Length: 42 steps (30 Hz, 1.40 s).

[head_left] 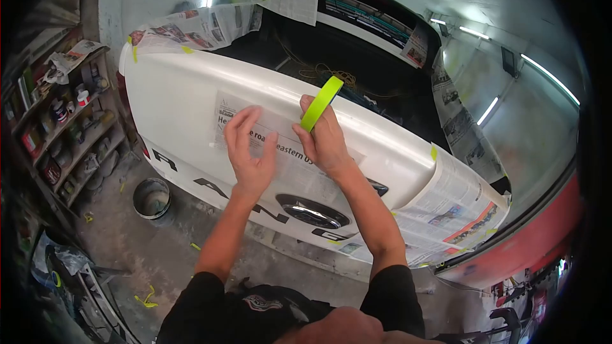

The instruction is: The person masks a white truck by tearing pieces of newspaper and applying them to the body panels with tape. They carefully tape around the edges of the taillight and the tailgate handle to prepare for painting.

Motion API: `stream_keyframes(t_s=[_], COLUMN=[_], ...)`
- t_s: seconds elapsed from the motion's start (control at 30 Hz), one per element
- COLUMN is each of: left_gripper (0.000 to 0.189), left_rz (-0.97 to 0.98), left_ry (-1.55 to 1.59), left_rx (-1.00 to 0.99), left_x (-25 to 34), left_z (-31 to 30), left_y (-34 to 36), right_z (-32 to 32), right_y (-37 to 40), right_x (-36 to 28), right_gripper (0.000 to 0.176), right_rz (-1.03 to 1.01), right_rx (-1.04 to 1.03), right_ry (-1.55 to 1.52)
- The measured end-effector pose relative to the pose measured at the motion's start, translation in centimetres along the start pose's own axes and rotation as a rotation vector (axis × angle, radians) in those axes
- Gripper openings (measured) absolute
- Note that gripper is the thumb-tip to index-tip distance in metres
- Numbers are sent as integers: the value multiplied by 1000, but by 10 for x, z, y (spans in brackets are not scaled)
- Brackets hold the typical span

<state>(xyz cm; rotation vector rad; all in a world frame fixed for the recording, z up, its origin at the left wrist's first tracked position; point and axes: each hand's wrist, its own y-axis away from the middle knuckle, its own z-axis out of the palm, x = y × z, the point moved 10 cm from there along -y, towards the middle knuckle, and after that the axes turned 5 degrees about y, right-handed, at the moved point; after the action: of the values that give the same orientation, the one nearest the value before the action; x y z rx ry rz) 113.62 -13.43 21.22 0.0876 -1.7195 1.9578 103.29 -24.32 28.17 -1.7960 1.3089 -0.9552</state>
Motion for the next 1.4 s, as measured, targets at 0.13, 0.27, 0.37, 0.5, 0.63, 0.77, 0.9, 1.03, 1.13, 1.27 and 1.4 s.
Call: stream_keyframes(t_s=[0.13, 0.27, 0.37, 0.5, 0.63, 0.77, 0.9, 1.03, 1.13, 1.27, 1.4], left_gripper=[47, 40, 37, 32, 27, 39, 50, 46, 46, 45, 56], left_rz=[26, 38, 80, 48, 169, -204, -551, -371, -248, -166, -167], left_ry=[319, 332, 299, 237, 227, 482, 777, 676, 591, 477, 511], left_rx=[-386, -490, -469, -480, -436, -447, -579, -545, -513, -492, -470], left_x=[48, 66, 62, 58, 63, 39, 24, 36, 44, 33, 35], left_z=[17, 24, 19, 13, 12, 19, 34, 27, 25, 24, 19], left_y=[-61, -81, -83, -85, -79, -63, -55, -53, -49, -39, -42], right_z=[2, 1, 3, 6, 9, 5, 4, -7, -11, -10, -10], right_y=[-2, -5, -5, -4, -3, -4, -2, -5, -2, -7, -9], right_x=[-7, -13, -14, -17, -16, -22, -25, -25, -22, -22, -18], right_gripper=[54, 50, 47, 46, 48, 45, 48, 56, 53, 42, 40], right_rz=[-70, -119, -147, -153, -160, -192, -227, -148, -186, -196, -168], right_rx=[-17, -30, -42, -70, -94, -81, -37, 67, 96, 51, 80], right_ry=[-50, -54, -4, 29, 32, 53, 41, 123, 93, 58, 83])
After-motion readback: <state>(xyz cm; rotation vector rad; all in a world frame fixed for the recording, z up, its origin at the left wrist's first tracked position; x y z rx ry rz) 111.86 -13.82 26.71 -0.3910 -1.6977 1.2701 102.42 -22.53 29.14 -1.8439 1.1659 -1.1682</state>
